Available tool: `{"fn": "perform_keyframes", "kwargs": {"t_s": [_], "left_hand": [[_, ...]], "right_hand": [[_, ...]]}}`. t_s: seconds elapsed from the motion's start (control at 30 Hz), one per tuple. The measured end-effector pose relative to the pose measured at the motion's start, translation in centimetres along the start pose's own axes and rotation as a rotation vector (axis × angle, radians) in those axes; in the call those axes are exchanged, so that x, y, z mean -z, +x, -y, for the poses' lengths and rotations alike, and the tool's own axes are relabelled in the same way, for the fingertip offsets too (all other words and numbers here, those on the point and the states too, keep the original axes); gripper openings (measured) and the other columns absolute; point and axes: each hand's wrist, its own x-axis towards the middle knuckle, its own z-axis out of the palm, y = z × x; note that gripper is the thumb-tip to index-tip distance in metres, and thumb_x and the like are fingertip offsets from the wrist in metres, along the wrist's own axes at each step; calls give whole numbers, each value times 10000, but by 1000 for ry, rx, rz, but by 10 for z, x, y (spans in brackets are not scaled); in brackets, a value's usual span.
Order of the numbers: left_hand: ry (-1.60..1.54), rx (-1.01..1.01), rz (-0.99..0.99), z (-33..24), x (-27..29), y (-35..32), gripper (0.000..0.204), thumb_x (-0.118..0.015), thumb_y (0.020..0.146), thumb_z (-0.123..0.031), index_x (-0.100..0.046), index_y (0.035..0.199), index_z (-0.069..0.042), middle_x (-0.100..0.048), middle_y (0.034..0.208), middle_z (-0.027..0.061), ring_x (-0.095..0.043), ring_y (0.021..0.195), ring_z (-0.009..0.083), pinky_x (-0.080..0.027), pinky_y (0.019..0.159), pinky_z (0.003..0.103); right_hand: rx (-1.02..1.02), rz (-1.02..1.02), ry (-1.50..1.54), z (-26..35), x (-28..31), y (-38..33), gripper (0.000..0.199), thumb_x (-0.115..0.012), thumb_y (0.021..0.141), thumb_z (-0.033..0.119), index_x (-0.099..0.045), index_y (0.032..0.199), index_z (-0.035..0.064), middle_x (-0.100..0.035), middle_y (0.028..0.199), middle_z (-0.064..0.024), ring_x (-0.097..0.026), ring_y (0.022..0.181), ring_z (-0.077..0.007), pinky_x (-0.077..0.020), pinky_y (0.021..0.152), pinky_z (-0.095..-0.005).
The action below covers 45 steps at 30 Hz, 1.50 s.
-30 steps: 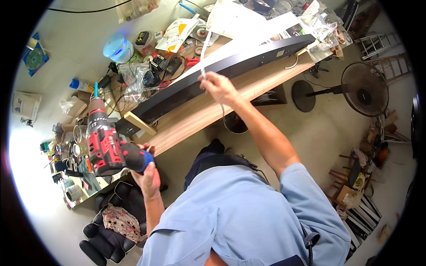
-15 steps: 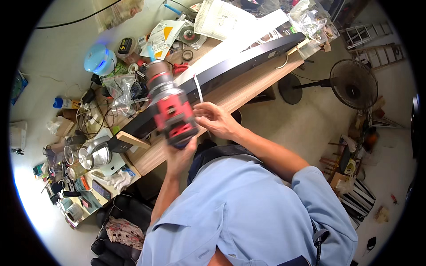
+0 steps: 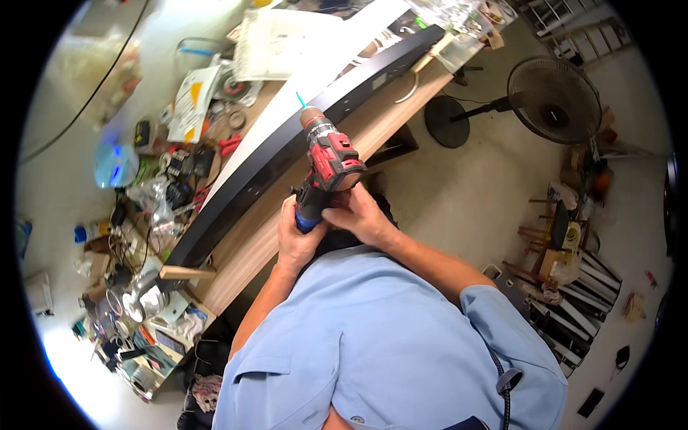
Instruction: The person secures a black electronic component into a waist-mounted pouch. They then measure a long white fixture on a workbench using a tape measure. Finally, they use a cordless drill to fasten a black strip onto the white fixture.
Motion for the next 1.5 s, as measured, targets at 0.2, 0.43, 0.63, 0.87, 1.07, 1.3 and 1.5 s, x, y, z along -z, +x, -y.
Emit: {"fn": "perform_keyframes", "kwargs": {"t_s": [0.2, 0.43, 0.63, 0.87, 1.07, 1.3, 1.5], "left_hand": [[244, -345, -38, -57, -109, 68, 652, -845, 680, -21, -538, 1256, -18, -587, 1221, 182, -603, 1104, 342, -489, 966, 404], [480, -364, 219, -62, -237, 135, 660, -814, 668, -26, -522, 1258, 18, -588, 1227, 228, -604, 1114, 421, -499, 964, 465], [409, -449, 722, -65, -299, 198, 647, -785, 846, -366, -540, 1294, 31, -568, 1319, 249, -591, 1180, 426, -497, 1012, 467], [655, -149, 23, -1, -348, 318, 387, -708, 933, -174, -611, 1251, 24, -674, 1196, 247, -666, 1096, 400, -535, 950, 450], [843, -41, -185, 19, -388, 357, 467, -736, 909, -302, -627, 1267, -24, -662, 1060, 195, -646, 1019, 388, -524, 896, 465], [760, 163, -193, 20, -394, 369, 410, -744, 904, -359, -746, 1110, -4, -755, 938, 203, -738, 890, 330, -559, 837, 404], [730, 210, -234, 12, -401, 372, 434, -737, 908, -388, -749, 1118, -9, -759, 942, 195, -746, 902, 324, -560, 837, 389]], "right_hand": [[123, -476, 210, 60, 76, 38, 386, -702, 989, 252, -582, 1280, 28, -666, 1120, -76, -658, 985, -151, -541, 886, -295], [103, -675, 637, 72, 233, 44, 347, -652, 990, 246, -547, 1265, 62, -690, 1064, -135, -677, 873, -178, -575, 792, -322], [53, -955, 476, 79, 338, 18, 368, -665, 962, 227, -552, 1261, 45, -699, 1050, -170, -660, 757, -168, -569, 703, -318], [9, -931, 384, 92, 406, 4, 351, -673, 966, 217, -592, 1239, 11, -709, 1008, -173, -664, 746, -163, -578, 696, -311], [-53, -917, 421, 81, 412, 6, 367, -685, 965, 232, -589, 1242, 11, -712, 984, -177, -673, 759, -169, -583, 716, -316], [-56, -886, 373, 67, 415, 7, 372, -706, 959, 242, -595, 1226, 7, -713, 995, -175, -681, 778, -176, -586, 722, -315], [-55, -814, 388, 70, 414, 25, 397, -725, 951, 246, -590, 1222, -11, -703, 993, -159, -687, 821, -176, -580, 733, -320]]}}
